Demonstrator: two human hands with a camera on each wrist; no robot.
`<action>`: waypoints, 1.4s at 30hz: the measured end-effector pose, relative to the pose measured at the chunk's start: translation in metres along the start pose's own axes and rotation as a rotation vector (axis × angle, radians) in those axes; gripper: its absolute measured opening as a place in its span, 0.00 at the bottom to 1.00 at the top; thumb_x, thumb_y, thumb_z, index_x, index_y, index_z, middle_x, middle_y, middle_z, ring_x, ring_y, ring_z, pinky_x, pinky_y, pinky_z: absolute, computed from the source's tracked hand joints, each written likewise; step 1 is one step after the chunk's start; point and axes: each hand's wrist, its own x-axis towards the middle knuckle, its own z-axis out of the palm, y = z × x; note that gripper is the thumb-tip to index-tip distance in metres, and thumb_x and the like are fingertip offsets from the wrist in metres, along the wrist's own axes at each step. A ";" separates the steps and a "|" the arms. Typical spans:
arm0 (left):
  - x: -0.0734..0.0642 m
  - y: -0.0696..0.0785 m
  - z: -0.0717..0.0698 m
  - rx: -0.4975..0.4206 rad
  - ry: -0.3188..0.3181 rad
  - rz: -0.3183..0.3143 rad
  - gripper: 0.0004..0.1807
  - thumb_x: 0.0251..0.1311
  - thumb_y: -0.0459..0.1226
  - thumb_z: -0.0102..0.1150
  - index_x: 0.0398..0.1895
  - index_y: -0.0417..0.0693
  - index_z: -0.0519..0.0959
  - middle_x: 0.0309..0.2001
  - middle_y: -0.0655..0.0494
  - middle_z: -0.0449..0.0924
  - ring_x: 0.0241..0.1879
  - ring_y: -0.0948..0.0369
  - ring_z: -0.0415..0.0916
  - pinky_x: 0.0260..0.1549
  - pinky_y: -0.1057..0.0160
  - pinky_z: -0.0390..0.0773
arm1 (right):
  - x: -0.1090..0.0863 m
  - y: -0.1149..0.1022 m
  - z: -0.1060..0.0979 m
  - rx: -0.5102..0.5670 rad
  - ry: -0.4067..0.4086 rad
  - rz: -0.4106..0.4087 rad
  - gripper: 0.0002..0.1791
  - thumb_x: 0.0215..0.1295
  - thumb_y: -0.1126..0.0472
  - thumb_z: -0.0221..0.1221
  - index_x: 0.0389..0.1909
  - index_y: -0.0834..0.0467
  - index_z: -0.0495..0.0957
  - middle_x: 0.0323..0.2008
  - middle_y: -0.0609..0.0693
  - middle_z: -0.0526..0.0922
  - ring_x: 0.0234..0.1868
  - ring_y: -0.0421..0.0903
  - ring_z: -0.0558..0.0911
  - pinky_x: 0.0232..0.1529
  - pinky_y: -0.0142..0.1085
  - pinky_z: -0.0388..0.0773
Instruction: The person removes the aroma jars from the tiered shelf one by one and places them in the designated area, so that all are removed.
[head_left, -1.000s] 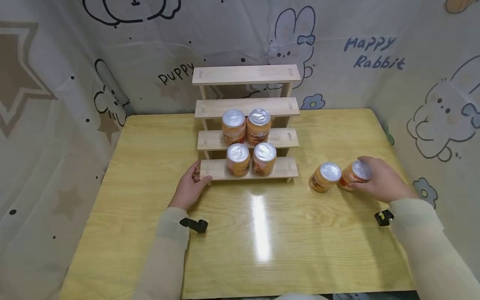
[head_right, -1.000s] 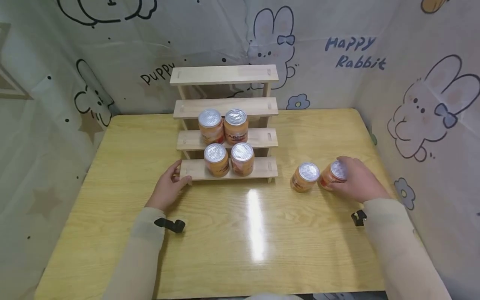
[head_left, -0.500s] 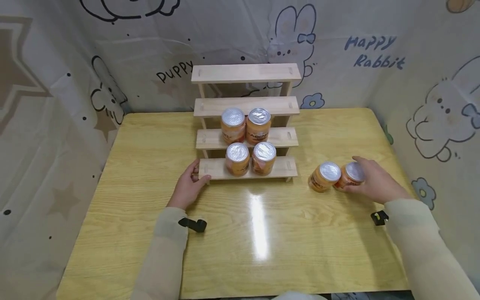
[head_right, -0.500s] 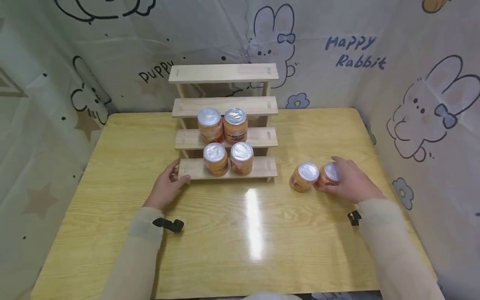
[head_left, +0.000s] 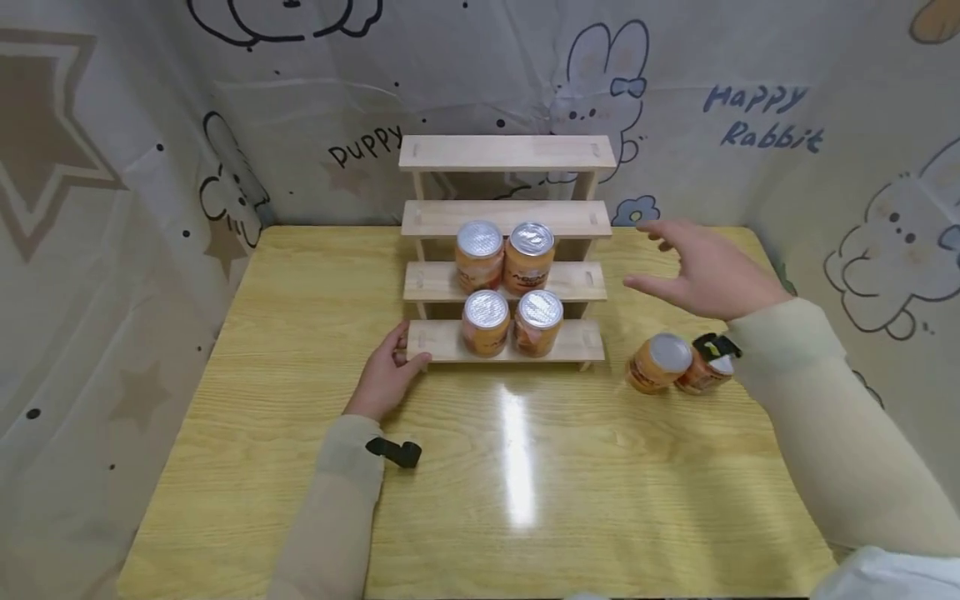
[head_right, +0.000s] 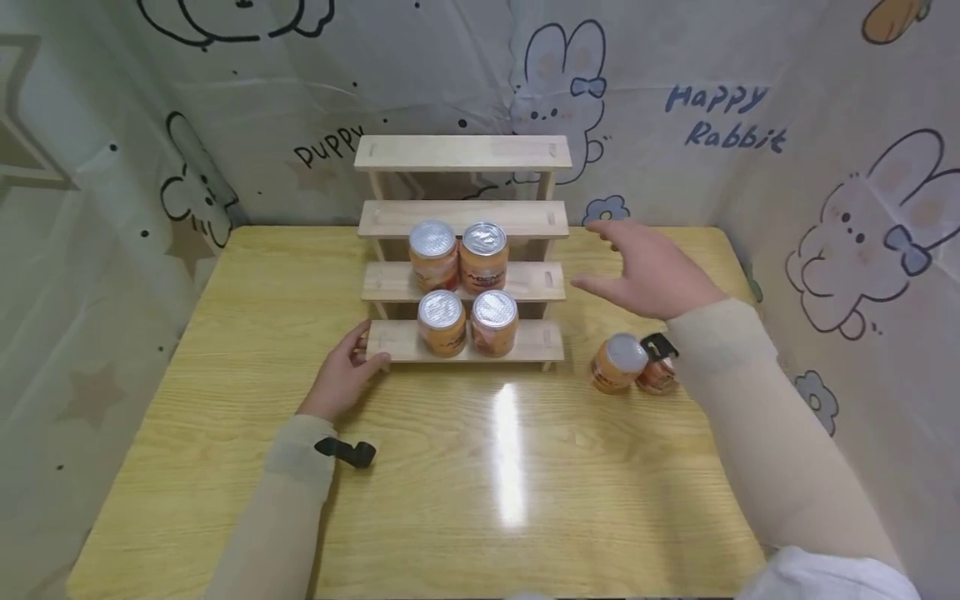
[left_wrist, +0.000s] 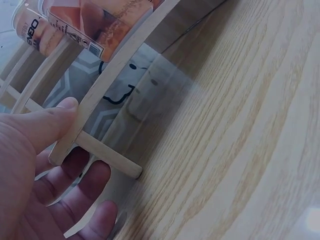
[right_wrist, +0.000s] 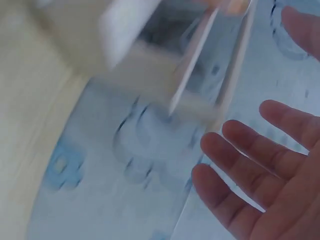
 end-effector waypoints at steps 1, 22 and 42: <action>0.000 0.000 0.002 -0.004 0.000 -0.003 0.44 0.69 0.43 0.63 0.81 0.49 0.51 0.61 0.46 0.69 0.49 0.55 0.72 0.45 0.59 0.73 | 0.010 -0.009 -0.001 -0.004 -0.006 -0.031 0.49 0.66 0.32 0.59 0.77 0.58 0.58 0.68 0.63 0.68 0.63 0.62 0.71 0.59 0.62 0.69; -0.004 0.000 0.022 -0.035 0.001 0.006 0.43 0.69 0.43 0.63 0.81 0.50 0.52 0.61 0.48 0.69 0.46 0.56 0.72 0.44 0.59 0.73 | 0.088 -0.082 0.026 -0.096 -0.162 -0.098 0.53 0.58 0.36 0.68 0.77 0.55 0.57 0.73 0.61 0.61 0.67 0.60 0.70 0.66 0.56 0.66; -0.002 -0.004 0.002 -0.016 0.023 0.010 0.43 0.69 0.43 0.63 0.81 0.48 0.52 0.62 0.47 0.69 0.53 0.54 0.75 0.47 0.59 0.76 | 0.087 -0.073 0.014 -0.032 -0.043 -0.132 0.47 0.56 0.43 0.73 0.71 0.60 0.65 0.62 0.60 0.71 0.59 0.57 0.74 0.57 0.54 0.74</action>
